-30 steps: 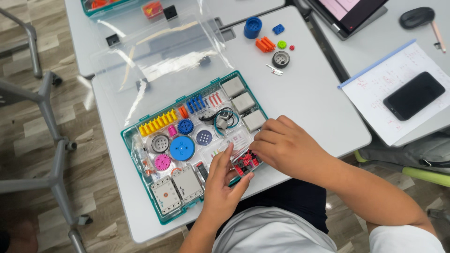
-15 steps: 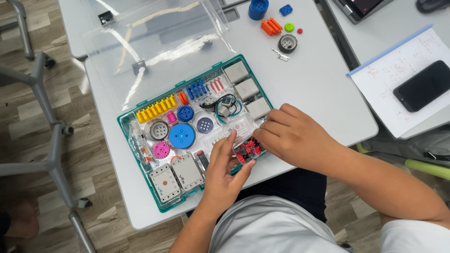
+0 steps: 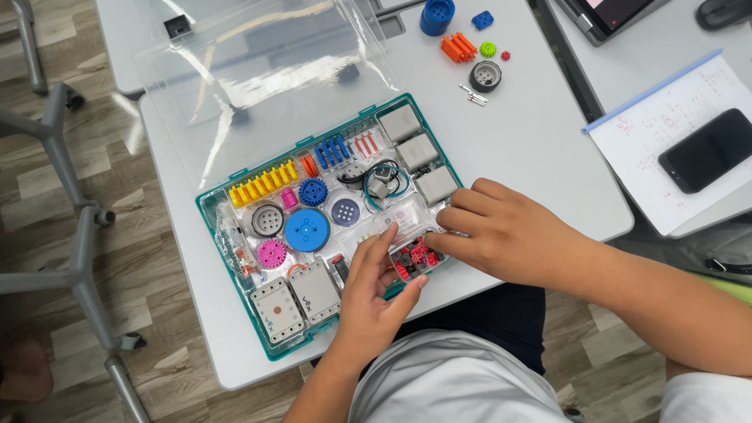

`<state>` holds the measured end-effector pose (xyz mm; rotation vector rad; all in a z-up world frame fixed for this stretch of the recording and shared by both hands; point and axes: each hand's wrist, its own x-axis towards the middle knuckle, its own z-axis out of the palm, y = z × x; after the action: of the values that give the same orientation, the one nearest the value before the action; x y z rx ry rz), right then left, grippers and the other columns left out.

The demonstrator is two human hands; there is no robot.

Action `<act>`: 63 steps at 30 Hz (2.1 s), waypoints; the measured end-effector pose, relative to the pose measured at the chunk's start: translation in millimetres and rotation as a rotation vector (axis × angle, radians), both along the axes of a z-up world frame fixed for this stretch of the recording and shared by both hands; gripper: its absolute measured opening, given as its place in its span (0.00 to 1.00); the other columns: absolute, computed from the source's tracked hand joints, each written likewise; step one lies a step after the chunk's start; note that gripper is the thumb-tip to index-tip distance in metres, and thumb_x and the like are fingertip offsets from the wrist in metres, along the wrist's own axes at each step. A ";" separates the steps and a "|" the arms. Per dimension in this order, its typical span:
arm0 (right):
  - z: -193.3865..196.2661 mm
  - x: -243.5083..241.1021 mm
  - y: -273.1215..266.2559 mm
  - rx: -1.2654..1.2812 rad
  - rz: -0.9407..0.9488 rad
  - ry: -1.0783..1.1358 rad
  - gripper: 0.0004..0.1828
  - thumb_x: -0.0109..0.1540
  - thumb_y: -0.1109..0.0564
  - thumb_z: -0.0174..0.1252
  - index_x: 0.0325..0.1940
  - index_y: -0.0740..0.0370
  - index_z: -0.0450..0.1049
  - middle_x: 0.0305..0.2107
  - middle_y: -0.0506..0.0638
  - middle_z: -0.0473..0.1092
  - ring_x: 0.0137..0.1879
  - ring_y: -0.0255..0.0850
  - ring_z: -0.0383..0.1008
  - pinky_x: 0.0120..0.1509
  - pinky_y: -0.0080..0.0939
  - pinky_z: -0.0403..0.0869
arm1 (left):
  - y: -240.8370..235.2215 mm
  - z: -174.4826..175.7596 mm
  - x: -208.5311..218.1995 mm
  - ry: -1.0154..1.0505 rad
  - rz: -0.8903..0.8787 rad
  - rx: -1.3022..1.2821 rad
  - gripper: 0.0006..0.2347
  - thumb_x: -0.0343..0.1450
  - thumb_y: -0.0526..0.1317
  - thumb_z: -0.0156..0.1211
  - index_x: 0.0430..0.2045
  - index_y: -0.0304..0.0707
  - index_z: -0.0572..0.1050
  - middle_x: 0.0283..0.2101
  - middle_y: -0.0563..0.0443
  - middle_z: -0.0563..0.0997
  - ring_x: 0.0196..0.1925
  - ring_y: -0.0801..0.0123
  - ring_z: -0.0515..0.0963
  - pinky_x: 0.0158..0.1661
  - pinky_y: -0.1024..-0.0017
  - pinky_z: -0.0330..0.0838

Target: The person organizes small components from a robotics kit into a clear plastic storage box. They pick up orange cables, red gears, and metal rods from the table and place them into designated compartments within the kit case.

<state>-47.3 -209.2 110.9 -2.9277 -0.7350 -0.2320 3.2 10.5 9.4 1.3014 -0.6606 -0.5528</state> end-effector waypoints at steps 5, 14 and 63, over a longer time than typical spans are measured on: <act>1.2 0.9 -1.9 -0.028 0.032 0.005 0.16 0.55 0.56 0.57 0.47 0.55 0.78 0.34 0.45 0.69 0.43 0.41 0.70 0.49 0.42 0.68 | 1.4 0.3 0.7 0.040 -0.028 -0.011 0.32 0.70 0.25 0.64 0.71 0.34 0.59 0.61 0.42 0.66 0.63 0.62 0.75 0.62 0.65 0.77; -3.0 -0.6 3.4 -0.189 0.073 -0.017 0.15 0.54 0.55 0.56 0.44 0.60 0.74 0.31 0.47 0.69 0.43 0.42 0.71 0.50 0.42 0.69 | 1.0 -2.3 0.5 0.063 -0.050 0.010 0.31 0.71 0.26 0.64 0.70 0.34 0.60 0.61 0.44 0.66 0.62 0.65 0.74 0.62 0.66 0.76; -101.9 77.2 -141.2 0.301 -0.701 -0.297 0.12 0.67 0.59 0.64 0.54 0.61 0.79 0.29 0.48 0.73 0.38 0.45 0.70 0.49 0.48 0.69 | -2.9 -12.6 7.6 0.055 0.006 -0.050 0.29 0.70 0.24 0.64 0.69 0.29 0.62 0.60 0.42 0.66 0.61 0.64 0.76 0.61 0.67 0.77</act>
<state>29.9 -350.3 9.0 -2.7531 0.3187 -0.7674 10.8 7.6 -3.2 1.2367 -0.6216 -0.5618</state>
